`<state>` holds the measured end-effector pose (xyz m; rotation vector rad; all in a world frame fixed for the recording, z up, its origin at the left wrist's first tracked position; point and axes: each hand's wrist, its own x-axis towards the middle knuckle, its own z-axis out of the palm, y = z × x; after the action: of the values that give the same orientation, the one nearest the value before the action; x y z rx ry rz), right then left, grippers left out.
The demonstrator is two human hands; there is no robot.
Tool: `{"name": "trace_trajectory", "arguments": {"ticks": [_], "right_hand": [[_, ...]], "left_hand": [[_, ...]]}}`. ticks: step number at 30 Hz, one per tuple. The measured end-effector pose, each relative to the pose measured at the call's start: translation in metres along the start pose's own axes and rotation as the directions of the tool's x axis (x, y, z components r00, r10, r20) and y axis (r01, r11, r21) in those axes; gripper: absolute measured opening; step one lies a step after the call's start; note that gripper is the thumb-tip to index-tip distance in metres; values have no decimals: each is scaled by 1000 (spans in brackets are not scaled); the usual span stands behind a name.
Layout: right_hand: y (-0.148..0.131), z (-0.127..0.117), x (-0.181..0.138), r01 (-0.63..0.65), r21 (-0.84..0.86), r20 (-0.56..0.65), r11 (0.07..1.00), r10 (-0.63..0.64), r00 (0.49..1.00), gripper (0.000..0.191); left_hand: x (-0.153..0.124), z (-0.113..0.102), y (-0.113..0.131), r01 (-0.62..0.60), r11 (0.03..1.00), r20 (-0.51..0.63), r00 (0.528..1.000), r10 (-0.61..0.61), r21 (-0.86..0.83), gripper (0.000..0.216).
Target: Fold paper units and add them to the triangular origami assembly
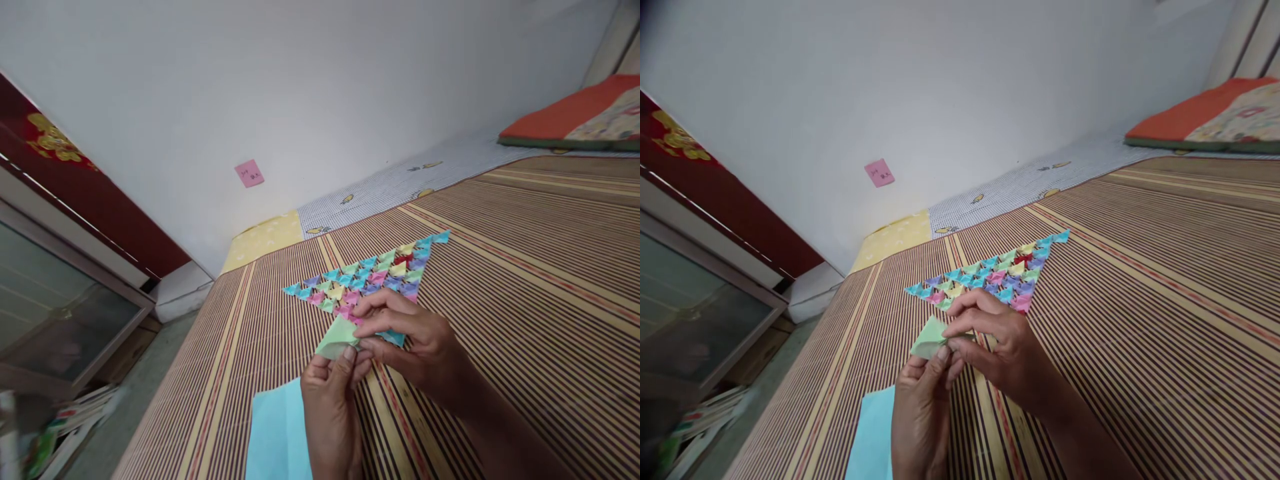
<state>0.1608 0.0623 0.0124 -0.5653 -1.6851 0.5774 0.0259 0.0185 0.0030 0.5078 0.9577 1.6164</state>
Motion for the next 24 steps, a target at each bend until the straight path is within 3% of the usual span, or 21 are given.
{"name": "trace_trajectory", "arguments": {"ticks": [4,8,15,20,24], "right_hand": [[-2,-1,0,-7,11,12,1000,6,1000,16],[-3,-2,3,-115,61,90,991,109,990,11],[7,3,1,-343,224,155,912,314,937,11],[9,5,-2,-340,274,167,900,304,938,5],[6,3,0,-316,236,222,919,266,938,19]], "left_hand": [[0,-2,-1,-27,998,-6,1000,28,47,18],[-1,-3,-1,-25,999,24,999,24,39,15],[-3,-6,-2,-7,995,17,1000,5,97,42],[-4,-4,-3,-15,996,39,999,12,91,40],[-4,2,-2,-28,999,-7,1000,29,29,29]]}}
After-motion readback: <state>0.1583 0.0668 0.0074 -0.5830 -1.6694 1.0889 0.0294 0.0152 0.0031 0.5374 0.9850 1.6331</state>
